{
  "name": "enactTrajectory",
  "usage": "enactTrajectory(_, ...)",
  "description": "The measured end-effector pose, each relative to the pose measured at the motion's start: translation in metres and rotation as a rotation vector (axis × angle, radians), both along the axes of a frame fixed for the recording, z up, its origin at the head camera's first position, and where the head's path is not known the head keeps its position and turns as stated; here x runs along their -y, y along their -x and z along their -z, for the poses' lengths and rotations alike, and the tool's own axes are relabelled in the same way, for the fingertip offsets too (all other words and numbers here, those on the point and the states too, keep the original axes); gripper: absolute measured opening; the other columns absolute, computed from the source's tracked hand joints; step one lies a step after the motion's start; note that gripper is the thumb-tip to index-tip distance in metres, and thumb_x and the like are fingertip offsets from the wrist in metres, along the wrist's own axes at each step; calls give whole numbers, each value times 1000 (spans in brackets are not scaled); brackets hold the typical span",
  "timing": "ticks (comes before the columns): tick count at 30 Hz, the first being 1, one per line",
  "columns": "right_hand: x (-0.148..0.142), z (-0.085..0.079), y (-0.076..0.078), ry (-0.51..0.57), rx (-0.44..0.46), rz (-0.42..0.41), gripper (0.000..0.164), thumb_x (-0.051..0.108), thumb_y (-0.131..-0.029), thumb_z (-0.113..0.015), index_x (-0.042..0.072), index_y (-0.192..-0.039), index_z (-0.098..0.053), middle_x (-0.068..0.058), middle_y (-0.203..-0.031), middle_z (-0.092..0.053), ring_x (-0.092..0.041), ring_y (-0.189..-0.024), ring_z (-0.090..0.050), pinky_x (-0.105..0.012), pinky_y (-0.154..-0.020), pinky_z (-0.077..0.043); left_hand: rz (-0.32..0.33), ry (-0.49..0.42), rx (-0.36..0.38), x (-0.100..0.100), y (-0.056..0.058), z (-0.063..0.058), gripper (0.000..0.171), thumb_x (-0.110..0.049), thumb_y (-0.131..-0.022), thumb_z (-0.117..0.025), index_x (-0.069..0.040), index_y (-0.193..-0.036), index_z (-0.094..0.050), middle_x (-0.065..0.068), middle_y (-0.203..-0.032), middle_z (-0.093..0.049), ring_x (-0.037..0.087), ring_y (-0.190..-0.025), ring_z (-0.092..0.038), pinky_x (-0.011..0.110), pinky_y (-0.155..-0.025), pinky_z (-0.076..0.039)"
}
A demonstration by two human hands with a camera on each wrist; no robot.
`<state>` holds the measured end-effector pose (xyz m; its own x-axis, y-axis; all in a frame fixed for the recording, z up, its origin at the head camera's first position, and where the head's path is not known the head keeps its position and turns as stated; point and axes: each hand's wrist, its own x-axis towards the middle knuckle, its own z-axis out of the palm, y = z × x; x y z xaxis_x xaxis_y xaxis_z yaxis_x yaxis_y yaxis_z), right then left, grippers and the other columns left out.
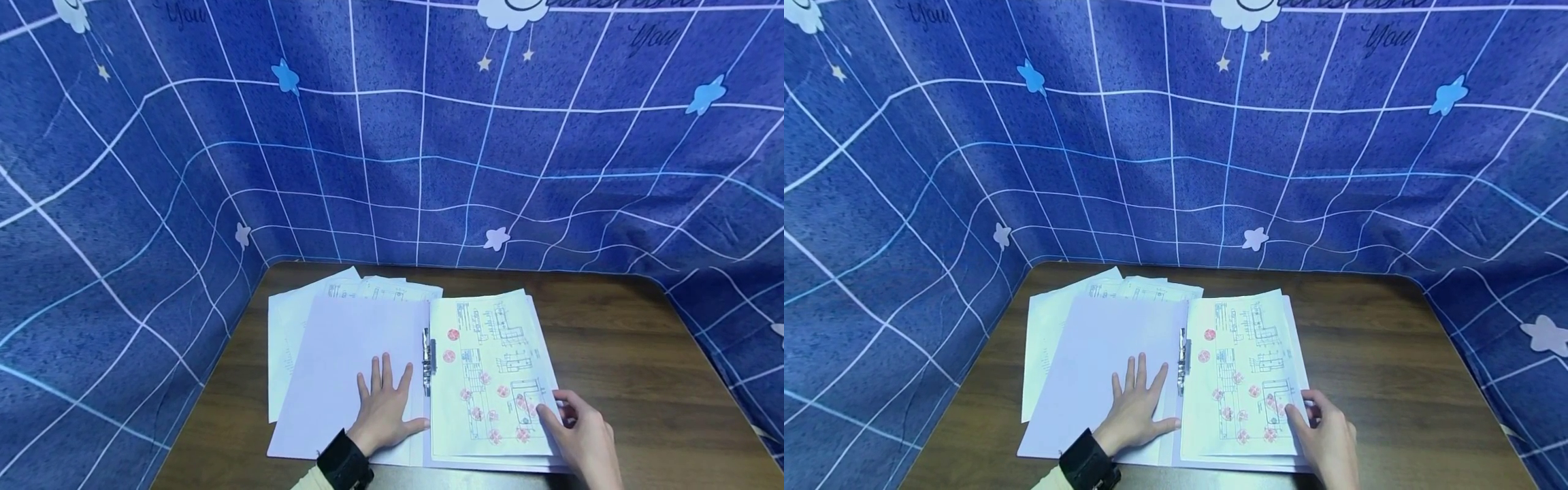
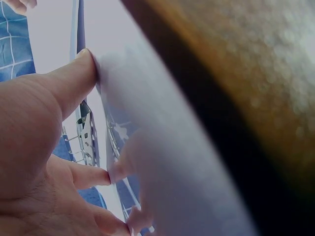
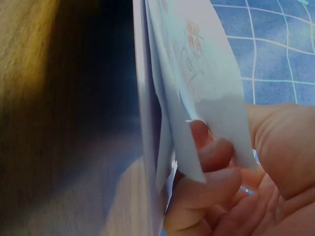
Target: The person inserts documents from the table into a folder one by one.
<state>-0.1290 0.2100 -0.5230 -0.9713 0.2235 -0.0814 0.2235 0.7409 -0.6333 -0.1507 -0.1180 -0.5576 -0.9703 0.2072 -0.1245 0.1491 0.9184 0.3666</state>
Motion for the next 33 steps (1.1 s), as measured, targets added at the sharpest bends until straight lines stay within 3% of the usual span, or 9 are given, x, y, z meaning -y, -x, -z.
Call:
enactTrajectory(6, 0, 1, 0, -20, 36, 9, 52, 30, -88, -80, 0, -128, -65, -5, -88, -64, -24, -79, -59, -36, -66, -39, -1, 8, 3, 0, 0, -3, 103, -66, -81, -75, -9, -158, -39, 36, -164, -9, 57, -151, -1, 81, -111, -2)
enactTrajectory(13, 2, 4, 4, -26, 117, 30, 64, 34, -90, -80, 0, -139, -56, -15, -96, -66, -30, -85, -62, -46, -71, -45, 6, 11, -1, 0, -1, -3, 103, -66, -81, -76, -8, -158, -39, 37, -164, -9, 58, -151, -1, 81, -110, -3)
enactTrajectory(18, 3, 5, 5, -38, 172, 34, 70, 36, -90, -80, 1, -144, -52, -16, -97, -64, -29, -83, -60, -43, -68, -43, 6, 9, 1, 0, -1, -3, 103, -66, -81, -75, -8, -158, -39, 37, -164, -9, 58, -151, -1, 82, -110, -3)
enactTrajectory(33, 4, 3, 7, -89, 180, 7, 72, 36, -89, -81, -2, -144, -52, -15, -96, -63, -29, -83, -59, -42, -67, -43, 4, 20, -1, 0, 0, 0, 103, -67, -81, -75, -9, -159, -39, 37, -164, -9, 58, -151, -1, 81, -110, -3)
